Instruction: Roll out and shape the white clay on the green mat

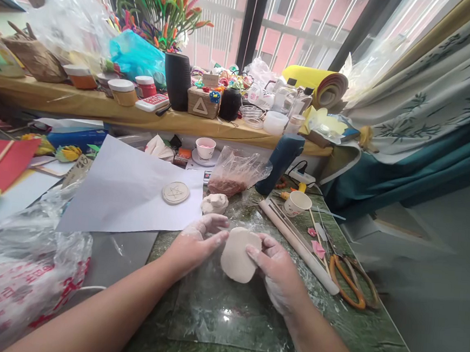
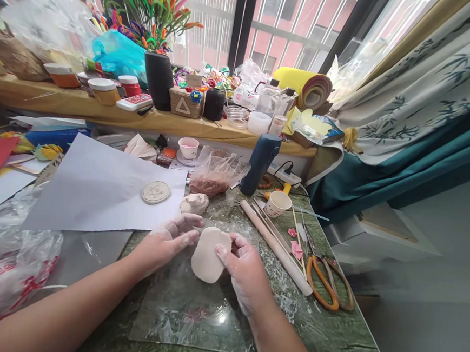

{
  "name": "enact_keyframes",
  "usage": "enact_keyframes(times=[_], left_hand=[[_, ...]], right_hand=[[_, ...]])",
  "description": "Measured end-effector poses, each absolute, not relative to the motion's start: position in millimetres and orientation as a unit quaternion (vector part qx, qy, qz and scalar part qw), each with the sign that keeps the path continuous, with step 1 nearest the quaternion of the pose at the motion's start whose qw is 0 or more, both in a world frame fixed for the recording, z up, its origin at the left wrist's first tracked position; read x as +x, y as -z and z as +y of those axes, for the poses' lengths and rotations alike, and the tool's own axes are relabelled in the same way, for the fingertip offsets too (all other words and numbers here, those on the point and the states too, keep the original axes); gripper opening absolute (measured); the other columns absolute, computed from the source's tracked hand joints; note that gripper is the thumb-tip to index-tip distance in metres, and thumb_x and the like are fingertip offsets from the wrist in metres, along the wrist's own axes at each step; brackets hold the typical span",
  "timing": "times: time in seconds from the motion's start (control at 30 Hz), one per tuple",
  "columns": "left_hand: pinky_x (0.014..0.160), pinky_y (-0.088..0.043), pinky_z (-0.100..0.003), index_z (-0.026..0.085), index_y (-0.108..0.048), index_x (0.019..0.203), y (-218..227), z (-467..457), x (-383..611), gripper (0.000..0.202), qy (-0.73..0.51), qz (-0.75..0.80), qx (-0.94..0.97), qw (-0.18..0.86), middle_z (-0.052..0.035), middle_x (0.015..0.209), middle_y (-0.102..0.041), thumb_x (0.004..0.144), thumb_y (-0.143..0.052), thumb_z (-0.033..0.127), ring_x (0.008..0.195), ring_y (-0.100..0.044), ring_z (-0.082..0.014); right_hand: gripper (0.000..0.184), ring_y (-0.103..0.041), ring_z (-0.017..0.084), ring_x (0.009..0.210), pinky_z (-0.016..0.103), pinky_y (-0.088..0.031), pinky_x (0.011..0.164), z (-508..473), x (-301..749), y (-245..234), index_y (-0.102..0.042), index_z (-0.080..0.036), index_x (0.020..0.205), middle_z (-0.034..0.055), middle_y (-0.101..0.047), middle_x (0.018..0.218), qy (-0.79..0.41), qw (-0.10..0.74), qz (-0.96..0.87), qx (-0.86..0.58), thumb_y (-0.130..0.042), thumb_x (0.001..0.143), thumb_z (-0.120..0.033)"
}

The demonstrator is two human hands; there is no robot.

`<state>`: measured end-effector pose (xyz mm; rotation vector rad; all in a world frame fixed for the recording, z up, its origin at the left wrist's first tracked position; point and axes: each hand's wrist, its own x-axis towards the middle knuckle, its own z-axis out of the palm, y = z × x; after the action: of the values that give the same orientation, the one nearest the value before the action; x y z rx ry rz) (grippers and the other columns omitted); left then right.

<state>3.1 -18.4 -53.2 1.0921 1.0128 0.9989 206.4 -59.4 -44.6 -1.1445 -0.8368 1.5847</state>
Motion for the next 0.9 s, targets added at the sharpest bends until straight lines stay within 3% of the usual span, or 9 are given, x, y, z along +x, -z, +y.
enact_keyframes(times=[0.2,0.3,0.47,0.57,0.63,0.7,0.8,0.9], left_hand=[[0.07,-0.046,-0.028,0.019,-0.07,0.093,50.5,-8.1,-2.4,0.029,-0.507,0.457,0.428,0.592,-0.0059,0.094,-0.073,0.08,-0.079,0.044,0.084,-0.063,-0.0197],[0.07,-0.044,-0.027,0.02,-0.07,0.089,51.8,-7.8,-2.5,0.027,-0.507,0.458,0.428,0.592,-0.0048,0.09,-0.072,0.081,-0.078,0.043,0.083,-0.062,-0.0198],[0.07,-0.043,-0.028,0.02,-0.07,0.087,55.4,-8.2,0.4,0.025,-0.506,0.456,0.436,0.588,-0.0044,0.089,-0.072,0.08,-0.078,0.042,0.083,-0.061,-0.0203],[0.075,-0.045,-0.029,0.021,-0.07,0.087,56.7,-9.2,1.3,0.022,-0.501,0.456,0.448,0.584,-0.0036,0.088,-0.071,0.082,-0.076,0.041,0.083,-0.061,-0.0201],[0.08,-0.046,-0.031,0.022,-0.071,0.088,55.4,-11.6,-0.1,0.019,-0.482,0.461,0.484,0.566,-0.0033,0.088,-0.071,0.083,-0.074,0.04,0.083,-0.061,-0.0208],[0.086,-0.047,-0.034,0.024,-0.074,0.094,52.7,-15.7,-3.1,0.019,-0.445,0.458,0.562,0.526,-0.0044,0.093,-0.072,0.082,-0.076,0.04,0.088,-0.063,-0.0235],[0.1,-0.044,-0.043,0.029,-0.074,0.116,50.1,-22.8,-7.9,0.049,-0.378,0.395,0.712,0.441,-0.0085,0.115,-0.072,0.07,-0.087,0.039,0.11,-0.062,-0.0332],[0.113,-0.033,-0.053,0.031,-0.064,0.137,52.1,-27.9,-9.0,0.085,-0.324,0.349,0.798,0.37,-0.0117,0.137,-0.065,0.058,-0.095,0.041,0.13,-0.052,-0.0429]], right_hand=[[0.053,-0.072,0.027,0.089,0.038,-0.059,0.074,-54.6,237.6,7.5,-0.066,-0.024,0.123,0.0067,-0.076,0.107,-0.631,0.514,-0.322,-0.483,-0.08,0.077,-0.047],[0.058,-0.071,0.03,0.091,0.043,-0.059,0.076,-48.8,243.0,16.2,-0.064,-0.021,0.126,0.0097,-0.074,0.107,-0.604,0.463,-0.385,-0.523,-0.075,0.079,-0.054],[0.048,-0.066,0.029,0.096,0.049,-0.056,0.089,-49.5,253.0,53.7,-0.064,-0.021,0.12,0.0114,-0.07,0.11,-0.314,0.375,-0.572,-0.659,-0.07,0.083,-0.051],[0.041,-0.063,0.03,0.111,0.05,-0.052,0.1,-58.5,254.1,61.4,-0.063,-0.023,0.124,0.0123,-0.066,0.124,-0.258,0.309,-0.68,-0.612,-0.062,0.09,-0.046],[0.054,-0.053,0.033,0.131,0.053,-0.041,0.113,-64.1,250.8,62.0,-0.058,-0.024,0.135,0.013,-0.058,0.14,-0.243,0.25,-0.756,-0.555,-0.067,0.087,-0.045],[0.079,-0.035,0.035,0.147,0.057,-0.028,0.122,-67.2,246.9,63.9,-0.045,-0.025,0.15,0.0128,-0.044,0.156,-0.232,0.192,-0.8,-0.519,-0.075,0.08,-0.048],[0.106,-0.018,0.036,0.155,0.06,-0.017,0.125,-67.4,244.1,71.6,-0.023,-0.025,0.161,0.013,-0.026,0.167,-0.225,0.155,-0.808,-0.521,-0.079,0.075,-0.053],[0.109,-0.016,0.035,0.156,0.058,-0.017,0.125,-66.1,244.5,79.0,-0.017,-0.024,0.163,0.0144,-0.025,0.168,-0.221,0.16,-0.802,-0.532,-0.077,0.077,-0.054]])
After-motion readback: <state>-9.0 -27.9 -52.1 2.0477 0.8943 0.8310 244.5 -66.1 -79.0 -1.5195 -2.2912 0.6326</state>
